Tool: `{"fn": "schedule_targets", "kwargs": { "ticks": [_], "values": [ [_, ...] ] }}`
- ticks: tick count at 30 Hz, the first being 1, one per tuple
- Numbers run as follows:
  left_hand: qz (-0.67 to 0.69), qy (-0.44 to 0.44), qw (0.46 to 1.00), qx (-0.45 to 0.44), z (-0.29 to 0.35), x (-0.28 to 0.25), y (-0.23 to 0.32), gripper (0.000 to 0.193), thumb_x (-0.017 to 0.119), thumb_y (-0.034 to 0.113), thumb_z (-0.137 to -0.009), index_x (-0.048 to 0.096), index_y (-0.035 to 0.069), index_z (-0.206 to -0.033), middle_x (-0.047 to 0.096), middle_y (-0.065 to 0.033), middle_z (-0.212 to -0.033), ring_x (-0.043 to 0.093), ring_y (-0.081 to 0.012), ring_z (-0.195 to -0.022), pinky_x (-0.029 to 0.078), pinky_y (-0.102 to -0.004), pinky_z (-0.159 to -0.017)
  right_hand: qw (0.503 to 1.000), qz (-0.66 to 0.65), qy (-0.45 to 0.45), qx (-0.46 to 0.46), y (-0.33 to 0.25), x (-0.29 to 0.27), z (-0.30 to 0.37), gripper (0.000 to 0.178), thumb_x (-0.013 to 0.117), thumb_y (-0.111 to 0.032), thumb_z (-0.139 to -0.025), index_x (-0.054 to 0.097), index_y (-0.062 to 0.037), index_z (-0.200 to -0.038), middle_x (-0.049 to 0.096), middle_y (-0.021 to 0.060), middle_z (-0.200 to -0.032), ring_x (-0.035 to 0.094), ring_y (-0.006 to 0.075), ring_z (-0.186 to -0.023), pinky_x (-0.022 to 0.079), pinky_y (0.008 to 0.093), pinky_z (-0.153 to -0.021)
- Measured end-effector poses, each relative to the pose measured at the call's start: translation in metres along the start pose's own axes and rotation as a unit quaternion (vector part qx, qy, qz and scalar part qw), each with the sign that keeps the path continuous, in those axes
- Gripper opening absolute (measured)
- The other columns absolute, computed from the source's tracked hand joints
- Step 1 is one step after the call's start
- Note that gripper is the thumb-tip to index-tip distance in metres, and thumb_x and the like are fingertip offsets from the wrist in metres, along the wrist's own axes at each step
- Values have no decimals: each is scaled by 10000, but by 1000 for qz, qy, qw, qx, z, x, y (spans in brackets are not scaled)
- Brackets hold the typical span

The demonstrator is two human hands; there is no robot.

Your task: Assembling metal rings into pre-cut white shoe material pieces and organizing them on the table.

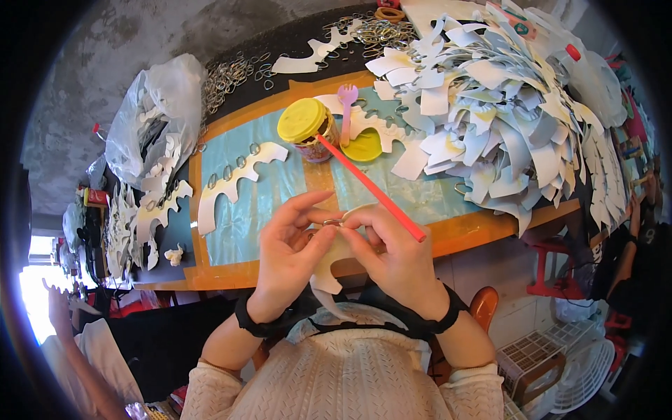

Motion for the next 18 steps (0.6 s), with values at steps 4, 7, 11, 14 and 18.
{"fn": "schedule_targets", "kwargs": {
  "ticks": [4, 7, 11, 14, 18],
  "values": [
    [-34, 13, 999, 18, 1, 1, 0, 404, 534, -88, -835, 502, -2, -1228, 603, -96, -1027, 582, -123, -970, 482, -228, -763, 1000, 14, 8, -10, 0, -2, 3, 112, 696, -21, -771, 623, -50, -851, 451, 1, -577, 381, 66, -469, 315, 219, -438],
    [-108, 10, 991, 72, 2, 1, 4, 396, 541, -84, -818, 571, 53, -1188, 630, -91, -1000, 612, -125, -866, 472, -228, -668, 999, 26, 15, -25, 0, -5, 5, 114, 698, -18, -769, 625, -49, -850, 426, -8, -540, 371, 56, -456, 303, 218, -427],
    [-182, -20, 977, 114, 0, 6, 16, 422, 533, -101, -791, 587, 52, -1181, 632, -90, -991, 613, -145, -878, 469, -254, -697, 998, 28, 34, -38, -6, -11, 3, 110, 693, -10, -771, 625, -41, -852, 421, -12, -540, 353, 48, -451, 282, 216, -424],
    [-210, -39, 967, 138, 0, 7, 18, 438, 540, -99, -785, 567, 35, -1201, 633, -68, -999, 605, -127, -899, 460, -255, -738, 999, 1, 29, -16, -6, -13, 1, 98, 689, -2, -773, 622, -34, -838, 452, -14, -595, 339, 41, -463, 276, 209, -436],
    [-197, -52, 969, 139, 0, 6, 17, 538, 552, -85, -777, 460, 19, -1296, 626, -62, -940, 579, -121, -879, 430, -268, -819, 997, -58, -4, 43, -1, -14, 3, 158, 701, -3, -762, 603, -19, -885, 476, -35, -676, 325, 18, -494, 270, 196, -448]
  ]
}}
Point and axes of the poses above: each hand's wrist, its own z-axis away from the middle knuckle, its own x-axis out of the palm, y = z × x, the point moved 6 cm from there along -z, towards the middle knuckle
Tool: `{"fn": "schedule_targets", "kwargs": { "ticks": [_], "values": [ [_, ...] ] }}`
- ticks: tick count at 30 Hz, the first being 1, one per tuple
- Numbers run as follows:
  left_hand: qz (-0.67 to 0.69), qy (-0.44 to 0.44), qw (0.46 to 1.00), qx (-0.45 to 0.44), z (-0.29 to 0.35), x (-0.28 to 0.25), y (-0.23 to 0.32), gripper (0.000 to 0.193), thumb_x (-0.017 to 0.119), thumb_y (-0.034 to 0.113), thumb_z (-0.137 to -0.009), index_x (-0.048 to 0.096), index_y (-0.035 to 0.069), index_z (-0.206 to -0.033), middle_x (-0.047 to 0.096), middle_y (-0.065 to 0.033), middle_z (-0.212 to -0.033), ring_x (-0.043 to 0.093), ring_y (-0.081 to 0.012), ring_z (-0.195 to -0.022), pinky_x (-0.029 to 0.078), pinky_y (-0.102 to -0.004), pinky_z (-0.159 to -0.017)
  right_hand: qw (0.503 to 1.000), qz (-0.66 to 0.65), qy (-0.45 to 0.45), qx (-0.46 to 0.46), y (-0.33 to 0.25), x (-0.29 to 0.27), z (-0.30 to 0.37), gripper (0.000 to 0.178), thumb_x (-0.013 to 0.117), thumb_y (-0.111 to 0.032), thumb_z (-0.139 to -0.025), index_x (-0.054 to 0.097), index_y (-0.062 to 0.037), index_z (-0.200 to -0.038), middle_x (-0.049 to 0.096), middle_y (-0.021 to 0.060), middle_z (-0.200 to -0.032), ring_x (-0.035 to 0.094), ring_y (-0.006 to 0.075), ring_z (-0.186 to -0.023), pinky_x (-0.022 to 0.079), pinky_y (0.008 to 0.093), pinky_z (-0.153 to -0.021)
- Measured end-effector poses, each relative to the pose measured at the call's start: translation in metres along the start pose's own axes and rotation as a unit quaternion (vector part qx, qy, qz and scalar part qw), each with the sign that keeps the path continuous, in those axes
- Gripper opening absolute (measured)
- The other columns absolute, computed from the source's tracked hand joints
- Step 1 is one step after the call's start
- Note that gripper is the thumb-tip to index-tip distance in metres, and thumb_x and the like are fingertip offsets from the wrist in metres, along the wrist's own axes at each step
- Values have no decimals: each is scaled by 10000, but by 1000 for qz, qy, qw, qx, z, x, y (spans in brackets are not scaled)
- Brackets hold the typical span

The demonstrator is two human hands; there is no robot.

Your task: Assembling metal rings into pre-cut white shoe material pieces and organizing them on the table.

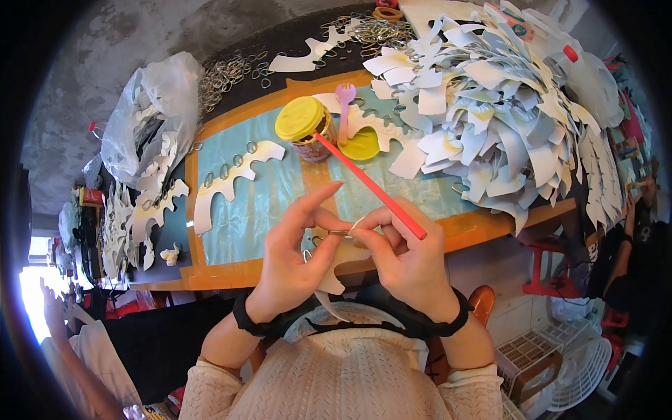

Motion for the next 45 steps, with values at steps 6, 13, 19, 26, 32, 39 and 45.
{"fn": "schedule_targets", "kwargs": {
  "ticks": [6, 13, 19, 26, 32, 39, 45],
  "values": [
    [114, -16, 993, -40, 2, 0, -3, 607, 563, -70, -765, 398, 35, -1340, 631, -55, -890, 566, -149, -932, 366, -328, -964, 995, 7, 66, -68, -4, -9, -5, 379, 742, -49, -729, 539, -22, -1048, 519, 3, -800, 470, 78, -640, 397, 220, -652],
    [144, -12, 989, -31, 3, 3, 4, 639, 626, -41, -766, 369, 25, -1347, 623, -37, -861, 564, -126, -913, 377, -295, -935, 992, -118, -19, 33, 1, -1, -5, 341, 718, -23, -732, 570, -3, -1039, 604, 51, -950, 596, 130, -835, 447, 271, -807],
    [219, 24, 963, -154, 5, 5, -8, 665, 657, -32, -771, 326, 5, -1347, 622, -41, -815, 570, -91, -847, 412, -239, -842, 989, -127, -16, 69, 6, 1, 0, 302, 689, -16, -751, 589, -4, -1037, 626, 58, -947, 604, 131, -814, 437, 282, -806],
    [171, 40, 977, -123, 3, 3, -7, 679, 626, -52, -759, 298, -12, -1352, 618, -44, -796, 569, -92, -816, 424, -238, -818, 991, 121, -12, -51, -23, -2, 0, 347, 660, -36, -733, 611, -106, -1069, 642, -12, -878, 553, 171, -878, 304, 340, -835],
    [121, 57, 986, -101, 2, 4, -2, 650, 615, -56, -750, 347, 16, -1337, 613, -45, -777, 566, -92, -792, 426, -241, -800, 965, 238, 12, -114, -32, 2, 5, 414, 680, -38, -688, 609, -133, -1084, 618, -53, -805, 524, 160, -870, 275, 355, -757],
    [-15, 63, 997, -51, 4, 1, -6, 543, 655, 1, -740, 513, 70, -1259, 644, -39, -760, 581, -172, -738, 424, -316, -801, 980, 194, -6, -55, -20, 4, 1, 488, 680, -39, -678, 578, -128, -1147, 597, -59, -778, 518, 145, -856, 278, 330, -725],
    [-17, -9, 998, -67, 0, 3, -16, 454, 641, 55, -797, 539, 64, -1239, 657, -35, -813, 585, -162, -820, 431, -315, -809, 998, 7, -33, 50, 9, 7, 0, 512, 636, -9, -700, 526, -79, -1195, 593, -4, -770, 535, 135, -771, 368, 295, -752]
  ]
}}
Point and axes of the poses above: each hand's wrist, its own z-axis away from the middle knuckle, its own x-axis out of the palm, y = z × x, the point moved 6 cm from there along -z, towards the middle knuckle
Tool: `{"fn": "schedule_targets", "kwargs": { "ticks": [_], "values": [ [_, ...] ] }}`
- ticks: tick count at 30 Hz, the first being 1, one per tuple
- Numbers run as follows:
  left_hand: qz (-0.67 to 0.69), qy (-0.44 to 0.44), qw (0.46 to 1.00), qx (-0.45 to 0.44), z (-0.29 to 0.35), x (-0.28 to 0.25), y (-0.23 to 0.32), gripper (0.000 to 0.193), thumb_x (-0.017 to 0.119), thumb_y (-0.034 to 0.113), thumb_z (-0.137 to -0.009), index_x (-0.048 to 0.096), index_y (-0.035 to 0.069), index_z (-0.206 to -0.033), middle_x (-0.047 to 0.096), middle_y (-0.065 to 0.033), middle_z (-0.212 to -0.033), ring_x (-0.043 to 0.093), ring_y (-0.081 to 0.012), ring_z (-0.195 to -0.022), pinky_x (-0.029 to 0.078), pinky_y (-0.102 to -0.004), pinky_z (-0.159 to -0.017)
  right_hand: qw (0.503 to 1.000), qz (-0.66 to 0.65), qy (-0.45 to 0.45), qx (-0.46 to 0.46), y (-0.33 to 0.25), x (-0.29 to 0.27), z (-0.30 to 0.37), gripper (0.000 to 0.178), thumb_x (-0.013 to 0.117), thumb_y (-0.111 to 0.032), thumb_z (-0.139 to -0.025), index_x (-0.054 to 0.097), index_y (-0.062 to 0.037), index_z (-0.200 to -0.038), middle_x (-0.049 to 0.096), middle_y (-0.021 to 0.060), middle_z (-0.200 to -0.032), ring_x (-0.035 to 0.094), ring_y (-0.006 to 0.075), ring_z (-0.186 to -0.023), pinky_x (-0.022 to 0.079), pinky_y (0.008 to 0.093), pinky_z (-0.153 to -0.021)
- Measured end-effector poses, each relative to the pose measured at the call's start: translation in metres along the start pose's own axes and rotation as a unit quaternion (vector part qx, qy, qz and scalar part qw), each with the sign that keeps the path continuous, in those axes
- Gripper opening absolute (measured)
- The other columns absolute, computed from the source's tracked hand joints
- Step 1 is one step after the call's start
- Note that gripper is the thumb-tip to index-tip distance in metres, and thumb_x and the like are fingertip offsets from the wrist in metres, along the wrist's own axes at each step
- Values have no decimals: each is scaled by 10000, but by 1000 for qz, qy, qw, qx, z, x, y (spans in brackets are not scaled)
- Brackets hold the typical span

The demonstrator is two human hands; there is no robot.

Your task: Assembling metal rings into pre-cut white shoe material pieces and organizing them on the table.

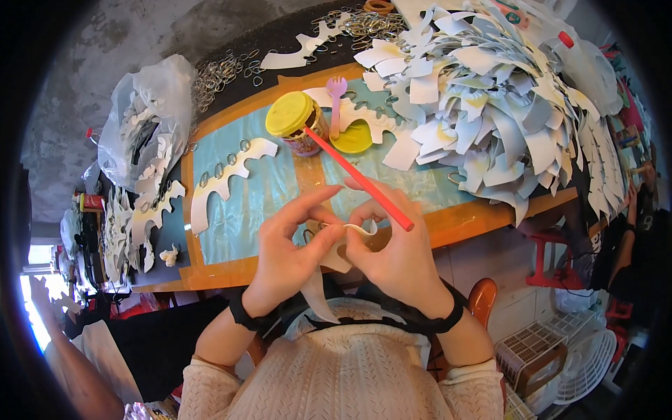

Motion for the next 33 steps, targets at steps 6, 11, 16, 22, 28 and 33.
{"fn": "schedule_targets", "kwargs": {
  "ticks": [6, 11, 16, 22, 28, 33],
  "values": [
    [194, -18, 975, -106, 1, -10, -23, 277, 597, 134, -890, 589, 23, -1144, 630, -30, -894, 567, -98, -815, 448, -253, -747, 988, -137, -12, 62, 22, -3, -6, 490, 628, -16, -761, 472, -53, -1223, 585, -5, -801, 503, 65, -769, 395, 242, -751],
    [106, -63, 985, -122, 4, 0, -22, 174, 621, 113, -874, 623, 0, -1006, 623, -25, -830, 546, -80, -761, 443, -233, -684, 971, -199, -29, 125, 35, 0, -5, 488, 641, -39, -775, 463, -49, -1229, 586, 7, -849, 511, 69, -798, 401, 230, -764],
    [120, -23, 984, -127, 1, -1, -22, 132, 643, 108, -858, 627, -12, -910, 617, -12, -777, 528, -61, -702, 429, -221, -621, 946, -275, -67, 160, 33, -4, -1, 490, 647, -55, -791, 450, -46, -1239, 580, 24, -931, 520, 80, -835, 422, 247, -762],
    [14, -8, 996, -89, 2, 1, -14, 92, 655, 76, -836, 626, -6, -866, 617, -13, -773, 517, -57, -688, 426, -216, -635, 969, 168, 100, -154, -2, -20, 16, 376, 704, 7, -697, 588, -92, -1041, 623, 47, -948, 531, 220, -762, 400, 309, -695],
    [-94, 24, 995, 20, 3, 5, 7, 79, 669, 71, -769, 642, 29, -829, 625, -115, -765, 603, -272, -656, 470, -330, -586, 909, 286, 85, -290, -22, 2, 17, 395, 677, -55, -679, 590, -117, -1059, 632, -12, -863, 526, 175, -683, 327, 318, -584],
    [-114, 24, 993, 29, 5, 6, 8, 64, 658, 63, -761, 636, 30, -811, 621, -115, -762, 604, -297, -668, 471, -348, -586, 890, 343, 67, -295, -24, 8, 16, 411, 671, -108, -684, 575, -116, -1084, 610, -19, -818, 527, 164, -659, 305, 307, -567]
  ]
}}
Point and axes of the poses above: each hand's wrist, its own z-axis away from the middle knuckle, its own x-axis out of the palm, y = z × x, the point moved 6 cm from there along -z, towards the middle knuckle
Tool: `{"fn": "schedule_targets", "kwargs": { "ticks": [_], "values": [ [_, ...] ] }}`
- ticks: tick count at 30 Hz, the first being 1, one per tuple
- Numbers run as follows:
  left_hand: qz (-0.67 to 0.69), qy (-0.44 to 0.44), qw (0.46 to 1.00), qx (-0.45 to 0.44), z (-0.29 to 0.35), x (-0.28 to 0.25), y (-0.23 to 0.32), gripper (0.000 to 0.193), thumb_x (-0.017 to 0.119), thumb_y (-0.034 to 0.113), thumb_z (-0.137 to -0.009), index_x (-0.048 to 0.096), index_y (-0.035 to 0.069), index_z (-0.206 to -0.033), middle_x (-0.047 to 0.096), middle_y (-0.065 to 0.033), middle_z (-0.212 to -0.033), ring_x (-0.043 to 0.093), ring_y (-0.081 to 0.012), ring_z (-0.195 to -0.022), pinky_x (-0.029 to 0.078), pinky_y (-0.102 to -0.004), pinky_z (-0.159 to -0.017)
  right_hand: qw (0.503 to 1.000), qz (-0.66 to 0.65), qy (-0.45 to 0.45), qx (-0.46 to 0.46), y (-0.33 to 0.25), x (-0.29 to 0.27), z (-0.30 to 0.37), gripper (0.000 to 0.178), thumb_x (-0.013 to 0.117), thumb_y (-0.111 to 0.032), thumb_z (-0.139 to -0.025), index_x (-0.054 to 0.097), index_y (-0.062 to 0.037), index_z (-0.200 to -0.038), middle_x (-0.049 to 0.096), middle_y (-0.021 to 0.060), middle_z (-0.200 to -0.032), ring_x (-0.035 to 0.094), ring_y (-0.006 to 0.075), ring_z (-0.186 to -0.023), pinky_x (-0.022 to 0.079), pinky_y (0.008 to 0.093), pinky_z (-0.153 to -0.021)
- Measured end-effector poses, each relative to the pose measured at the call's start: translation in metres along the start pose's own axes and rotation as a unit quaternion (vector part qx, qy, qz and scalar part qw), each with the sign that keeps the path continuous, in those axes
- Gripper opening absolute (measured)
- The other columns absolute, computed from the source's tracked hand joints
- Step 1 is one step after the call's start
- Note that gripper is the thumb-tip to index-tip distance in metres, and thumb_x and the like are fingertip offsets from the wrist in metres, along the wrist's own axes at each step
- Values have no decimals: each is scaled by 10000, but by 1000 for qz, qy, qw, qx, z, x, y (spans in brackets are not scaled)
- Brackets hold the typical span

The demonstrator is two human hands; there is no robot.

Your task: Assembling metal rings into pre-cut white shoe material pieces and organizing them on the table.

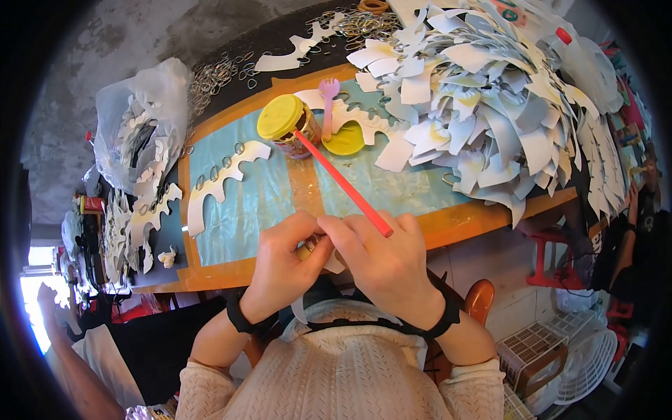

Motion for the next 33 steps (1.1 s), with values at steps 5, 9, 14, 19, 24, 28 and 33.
{"fn": "schedule_targets", "kwargs": {
  "ticks": [5, 9, 14, 19, 24, 28, 33],
  "values": [
    [50, 11, 998, -27, 0, 1, -7, 75, 670, 48, -775, 635, 27, -838, 626, -80, -760, 597, -197, -636, 456, -294, -566, 996, -46, 70, 14, 1, -1, 3, 415, 681, -24, -642, 569, -106, -1033, 591, -15, -828, 546, 161, -682, 317, 306, -579],
    [293, -3, 940, -178, 4, 13, -25, 120, 649, 12, -831, 596, -8, -936, 618, -18, -848, 550, -54, -719, 452, -208, -621, 992, -59, 108, 22, 3, -2, 9, 399, 663, 15, -643, 566, -104, -1012, 602, -11, -825, 558, 168, -694, 329, 311, -595],
    [320, -11, 926, -202, 5, 14, -31, 145, 655, 11, -826, 585, -13, -950, 621, -30, -848, 554, -44, -737, 454, -180, -639, 983, -150, 61, 88, 16, 5, 9, 351, 652, 7, -693, 599, -107, -1021, 631, -2, -820, 556, 182, -661, 320, 303, -639],
    [259, 62, 954, -138, 8, 7, -30, 238, 668, 19, -805, 574, 16, -1024, 640, -26, -828, 543, -41, -713, 426, -184, -600, 959, -233, -31, 155, 23, 6, 5, 356, 684, -26, -721, 607, -108, -1059, 636, -7, -828, 555, 160, -653, 302, 301, -641],
    [82, 24, 995, -56, 6, 0, -10, 349, 667, -5, -782, 527, 32, -1099, 649, -22, -824, 557, -52, -699, 395, -187, -601, 953, -244, -42, 173, 29, 10, 5, 370, 708, -73, -731, 603, -126, -1082, 650, -30, -841, 551, 138, -643, 293, 298, -629],
    [97, 35, 993, -57, 6, -1, -7, 351, 640, -5, -794, 549, 46, -1129, 653, -67, -836, 557, -107, -676, 445, -224, -622, 992, -122, -11, 44, 15, 5, -1, 385, 693, -68, -716, 603, -133, -1084, 648, -34, -839, 552, 125, -649, 294, 298, -608],
    [54, 40, 998, 3, 5, -2, -5, 375, 641, -22, -791, 540, 39, -1146, 654, -73, -865, 565, -92, -693, 459, -217, -598, 996, -89, -10, 14, 9, 3, -4, 399, 679, -45, -691, 605, -137, -1071, 639, -32, -833, 560, 121, -668, 292, 296, -587]
  ]
}}
Point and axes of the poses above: each hand's wrist, its own z-axis away from the middle knuckle, its own x-axis out of the palm, y = z × x, the point moved 6 cm from there along -z, towards the middle knuckle
